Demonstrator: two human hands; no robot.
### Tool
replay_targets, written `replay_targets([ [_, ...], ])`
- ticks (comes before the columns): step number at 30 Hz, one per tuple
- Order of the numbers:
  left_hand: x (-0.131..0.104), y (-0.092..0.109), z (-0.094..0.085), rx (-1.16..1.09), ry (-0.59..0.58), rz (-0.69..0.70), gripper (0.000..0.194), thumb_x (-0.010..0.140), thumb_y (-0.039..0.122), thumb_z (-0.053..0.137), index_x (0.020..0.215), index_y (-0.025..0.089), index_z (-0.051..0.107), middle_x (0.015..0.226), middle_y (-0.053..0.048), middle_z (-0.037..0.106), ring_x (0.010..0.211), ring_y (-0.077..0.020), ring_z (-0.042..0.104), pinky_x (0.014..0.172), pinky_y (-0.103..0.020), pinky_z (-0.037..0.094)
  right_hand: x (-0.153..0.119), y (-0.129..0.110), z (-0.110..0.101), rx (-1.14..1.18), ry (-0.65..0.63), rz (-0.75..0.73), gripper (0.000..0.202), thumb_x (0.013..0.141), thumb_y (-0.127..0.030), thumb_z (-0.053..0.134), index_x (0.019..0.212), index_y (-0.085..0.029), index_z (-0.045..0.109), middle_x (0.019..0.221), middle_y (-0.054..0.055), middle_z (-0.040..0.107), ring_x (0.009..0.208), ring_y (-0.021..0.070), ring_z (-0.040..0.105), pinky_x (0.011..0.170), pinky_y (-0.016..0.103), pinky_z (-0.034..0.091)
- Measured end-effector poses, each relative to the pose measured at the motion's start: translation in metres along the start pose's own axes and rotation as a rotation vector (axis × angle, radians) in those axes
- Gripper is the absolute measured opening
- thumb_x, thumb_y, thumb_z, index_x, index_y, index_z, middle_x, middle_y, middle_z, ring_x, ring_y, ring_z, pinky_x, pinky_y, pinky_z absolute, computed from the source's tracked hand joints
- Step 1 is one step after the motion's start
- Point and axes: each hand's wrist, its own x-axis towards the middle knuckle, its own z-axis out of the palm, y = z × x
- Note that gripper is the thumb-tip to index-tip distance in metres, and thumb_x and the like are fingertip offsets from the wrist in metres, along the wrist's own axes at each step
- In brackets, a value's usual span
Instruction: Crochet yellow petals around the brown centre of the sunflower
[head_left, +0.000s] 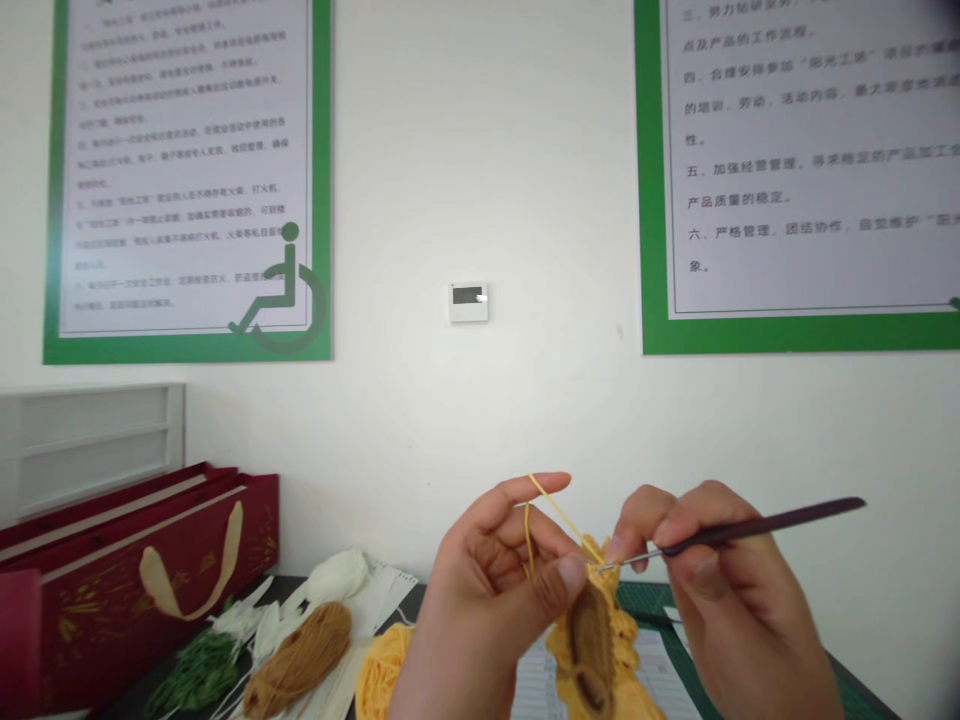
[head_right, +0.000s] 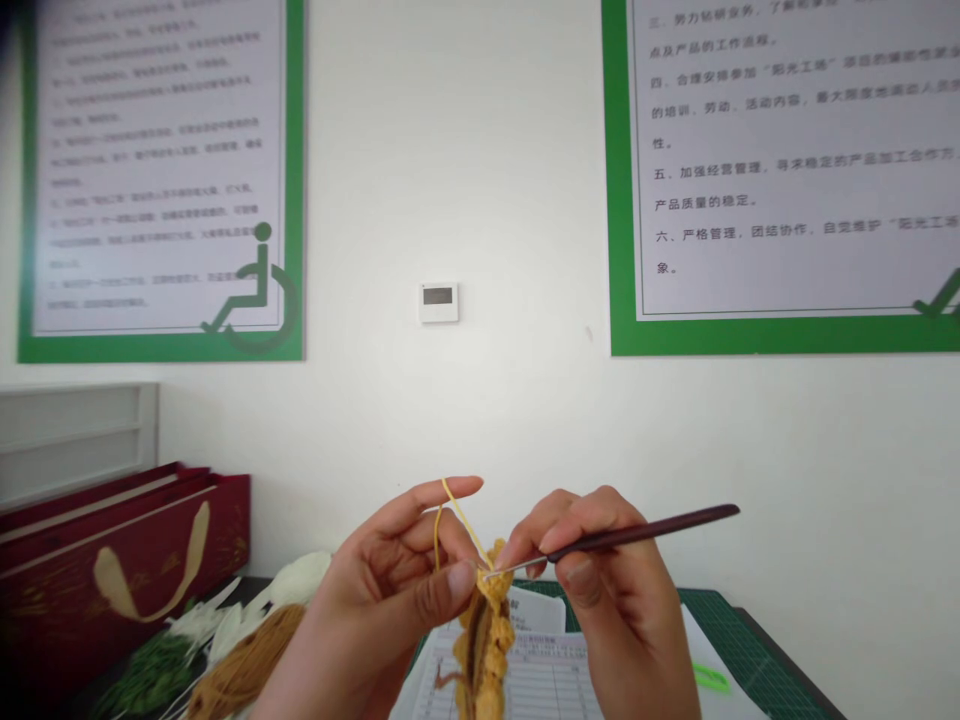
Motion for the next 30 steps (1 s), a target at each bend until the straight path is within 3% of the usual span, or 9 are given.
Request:
replay_targets([
  [8,0.001,-0.004,-0.001,0.012,0.011,0.014,0.041,0.075,0.019,0.09,0.115,0.02,0.079,0.072,0.001,0.066,0.066,-0.0114,0.055,0.065,-0.026,0.041,0.005,-0.013,0.008,-0.215,0.015,-0.208,0.01,0.104,-0.029,0.059,0.103,-0.024,0.067,0.084,0.0,0.074,0.08,0.0142,0.071,0.07,0.026,0.06],
  [18,-0.001,-0.003,0.001,0.035,0.046,0.035,0.04,0.076,0.019,0.09,0.114,0.019,0.079,0.074,0.0,0.067,0.068,-0.0114,0.056,0.067,-0.024,0.042,-0.001,-0.015,0.003,-0.492,-0.074,-0.374,0.011,0.101,-0.014,0.057,0.106,-0.021,0.065,0.095,0.005,0.077,0.086,0.0158,0.071,0.073,0.031,0.062],
  [24,-0.001,-0.003,0.003,0.042,0.043,0.042,0.044,0.074,0.02,0.092,0.116,0.018,0.077,0.074,-0.001,0.069,0.069,-0.0121,0.058,0.068,-0.025,0.045,0.007,-0.025,-0.002,-0.705,-0.217,-0.533,0.026,0.09,0.001,0.058,0.109,-0.016,0.062,0.096,0.009,0.079,0.081,0.0149,0.072,0.072,0.029,0.065],
  [30,0.001,-0.006,0.003,0.039,0.038,0.017,0.054,0.068,0.018,0.095,0.117,0.02,0.075,0.075,0.0,0.07,0.066,-0.0127,0.06,0.064,-0.026,0.046,0.006,-0.029,-0.003,-0.896,-0.299,-0.679,0.025,0.084,0.003,0.062,0.102,-0.014,0.064,0.09,0.013,0.082,0.075,0.0179,0.074,0.065,0.031,0.065],
])
